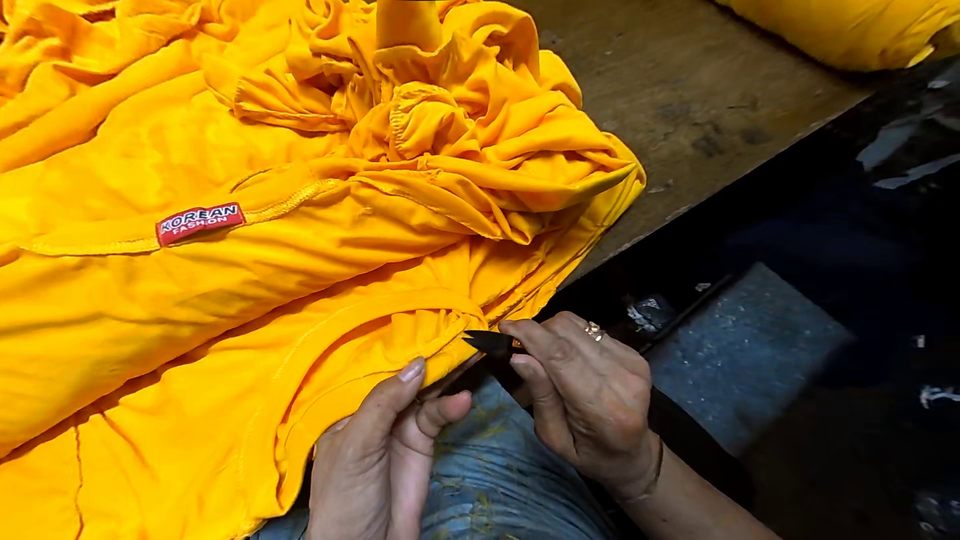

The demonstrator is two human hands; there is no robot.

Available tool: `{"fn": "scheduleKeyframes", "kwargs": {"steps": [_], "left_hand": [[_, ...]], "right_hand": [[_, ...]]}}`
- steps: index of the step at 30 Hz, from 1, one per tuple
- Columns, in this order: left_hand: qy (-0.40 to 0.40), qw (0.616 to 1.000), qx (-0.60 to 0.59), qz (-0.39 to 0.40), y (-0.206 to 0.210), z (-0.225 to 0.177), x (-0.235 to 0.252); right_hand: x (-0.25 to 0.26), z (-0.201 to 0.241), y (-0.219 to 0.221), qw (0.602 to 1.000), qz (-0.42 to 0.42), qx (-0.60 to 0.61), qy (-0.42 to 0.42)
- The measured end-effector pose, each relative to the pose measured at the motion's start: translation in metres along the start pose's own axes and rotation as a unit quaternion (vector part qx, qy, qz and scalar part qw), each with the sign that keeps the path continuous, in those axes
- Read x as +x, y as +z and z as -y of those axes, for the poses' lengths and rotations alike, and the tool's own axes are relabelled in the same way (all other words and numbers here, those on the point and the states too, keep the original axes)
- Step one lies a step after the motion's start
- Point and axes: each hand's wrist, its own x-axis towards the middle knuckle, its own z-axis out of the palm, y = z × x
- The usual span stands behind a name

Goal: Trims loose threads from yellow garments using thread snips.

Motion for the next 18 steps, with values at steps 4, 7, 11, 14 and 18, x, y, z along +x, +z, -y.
{"fn": "scheduleKeyframes", "kwargs": {"steps": [4,7,11,14,18], "left_hand": [[0.001,1.0,-0.018,0.0,0.0003,0.0004,0.0],[0.0,1.0,-0.02,0.011,-0.0011,-0.0001,-0.0002],[-0.008,1.0,-0.021,0.022,-0.0017,0.0008,0.0],[-0.012,0.999,-0.018,0.028,-0.0021,0.0012,0.0001],[-0.018,1.0,-0.014,0.02,-0.0009,0.0009,-0.0009]], "right_hand": [[0.0014,0.0006,0.0018,1.0,-0.006,-0.007,0.002],[0.0022,0.0009,0.0017,1.0,-0.006,-0.005,0.0],[0.0026,0.001,0.0031,1.0,-0.011,-0.003,-0.002],[0.0028,0.0011,0.0049,1.0,-0.015,-0.006,-0.006],[0.0036,0.0016,0.0072,1.0,-0.018,-0.01,-0.008]]}}
